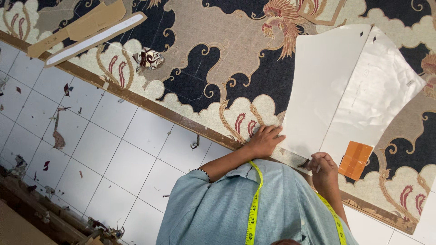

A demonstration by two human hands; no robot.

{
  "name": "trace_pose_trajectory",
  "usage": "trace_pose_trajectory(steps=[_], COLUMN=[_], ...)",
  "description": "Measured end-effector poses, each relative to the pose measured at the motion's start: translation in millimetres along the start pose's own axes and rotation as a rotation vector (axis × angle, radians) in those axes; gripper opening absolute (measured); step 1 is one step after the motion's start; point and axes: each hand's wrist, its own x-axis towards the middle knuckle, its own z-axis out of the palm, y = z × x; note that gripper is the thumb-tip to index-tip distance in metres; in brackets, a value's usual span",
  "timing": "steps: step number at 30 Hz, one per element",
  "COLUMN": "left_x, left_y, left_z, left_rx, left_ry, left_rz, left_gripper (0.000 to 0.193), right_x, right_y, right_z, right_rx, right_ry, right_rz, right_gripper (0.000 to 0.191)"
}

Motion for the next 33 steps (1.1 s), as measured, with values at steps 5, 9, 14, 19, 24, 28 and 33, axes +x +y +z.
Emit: trace_pose_trajectory(steps=[5,9,14,19,24,28,33], left_x=[3,5,8,4,-11,-10,-10], left_y=[0,2,8,18,33,39,41], left_z=[0,-2,-8,-8,-2,2,6], left_rx=[0.030,0.034,0.029,0.035,0.003,0.035,0.047], left_ry=[-0.085,-0.141,-0.183,-0.199,-0.136,-0.078,-0.080], left_rz=[-0.031,-0.065,-0.129,-0.134,-0.119,-0.132,-0.155], left_gripper=[0.048,0.046,0.049,0.052,0.047,0.044,0.044], right_x=[-7,-5,6,4,-9,-12,-17], right_y=[-11,-14,-12,-4,3,1,-5], right_z=[-22,-48,-81,-117,-154,-174,-185], right_rx=[-0.028,0.047,0.095,0.061,0.035,0.032,-0.116], right_ry=[0.053,0.102,0.152,0.238,0.271,0.309,0.395], right_rz=[-0.041,-0.041,-0.033,-0.063,-0.083,-0.082,-0.081], right_gripper=[0.003,0.011,0.017,0.021,0.021,0.017,0.016])
